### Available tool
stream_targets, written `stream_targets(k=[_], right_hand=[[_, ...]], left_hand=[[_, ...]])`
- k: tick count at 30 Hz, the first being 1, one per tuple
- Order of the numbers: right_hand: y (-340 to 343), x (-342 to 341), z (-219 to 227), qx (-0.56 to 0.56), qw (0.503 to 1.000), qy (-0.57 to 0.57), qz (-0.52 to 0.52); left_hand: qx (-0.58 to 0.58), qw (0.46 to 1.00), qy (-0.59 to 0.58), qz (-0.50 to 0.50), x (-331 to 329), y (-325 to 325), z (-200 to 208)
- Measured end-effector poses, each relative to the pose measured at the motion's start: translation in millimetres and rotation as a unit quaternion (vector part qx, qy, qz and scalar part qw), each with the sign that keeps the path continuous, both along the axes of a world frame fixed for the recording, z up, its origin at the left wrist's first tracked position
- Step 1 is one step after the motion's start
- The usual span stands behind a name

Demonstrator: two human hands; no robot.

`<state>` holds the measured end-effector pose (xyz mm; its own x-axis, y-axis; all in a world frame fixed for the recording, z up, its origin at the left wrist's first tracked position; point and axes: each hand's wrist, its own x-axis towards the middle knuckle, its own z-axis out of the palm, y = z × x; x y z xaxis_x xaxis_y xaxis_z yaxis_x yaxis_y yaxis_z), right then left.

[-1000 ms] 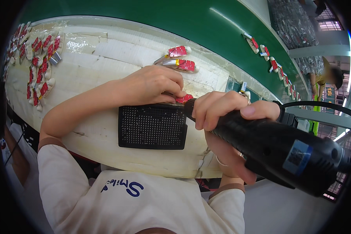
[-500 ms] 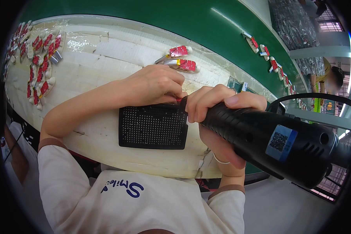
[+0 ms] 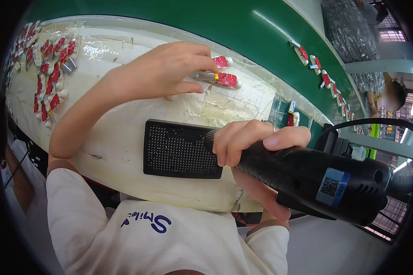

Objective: The person assembles electronic components and plastic parts by securing them with screws using an electric screwdriver at a factory workbench.

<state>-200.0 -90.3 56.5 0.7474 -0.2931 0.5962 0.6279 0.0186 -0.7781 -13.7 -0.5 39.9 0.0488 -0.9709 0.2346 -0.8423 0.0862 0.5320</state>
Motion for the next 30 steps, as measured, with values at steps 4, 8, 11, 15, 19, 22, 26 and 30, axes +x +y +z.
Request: stream_targets(k=[4,8,11,15,19,22,26,30], right_hand=[[3.3,-1.3,0.5,0.007,1.0,0.021,-0.012],[2.9,0.7,-0.6,-0.008,1.0,0.008,-0.01],[-2.2,-1.3,1.5,0.01,0.999,-0.049,0.021],[-11.0,-2.8,10.8,0.008,0.993,-0.117,0.027],[-17.7,-6.9,22.5,0.002,0.993,-0.116,-0.028],[-27.0,-4.3,18.6,0.003,0.992,-0.117,-0.056],[-41.4,3.4,7.0,-0.018,0.992,-0.111,-0.06],[-46.4,11.1,-3.3,-0.025,0.992,-0.115,-0.049]], left_hand=[[-0.073,0.99,-0.114,0.037,-12.9,-9.5,-21.9],[-0.109,0.986,-0.114,0.054,-19.6,-10.7,-26.6],[-0.154,0.984,-0.087,-0.006,-25.7,-12.6,-28.2],[-0.143,0.982,-0.123,0.007,-31.3,-12.9,-39.5],[-0.134,0.983,-0.126,-0.02,-32.2,-13.9,-35.2],[-0.092,0.987,-0.114,-0.071,-34.1,-7.1,-25.7],[-0.095,0.986,-0.111,-0.074,-37.2,-8.7,-27.4],[-0.099,0.987,-0.099,-0.073,-36.9,-9.9,-27.9]])
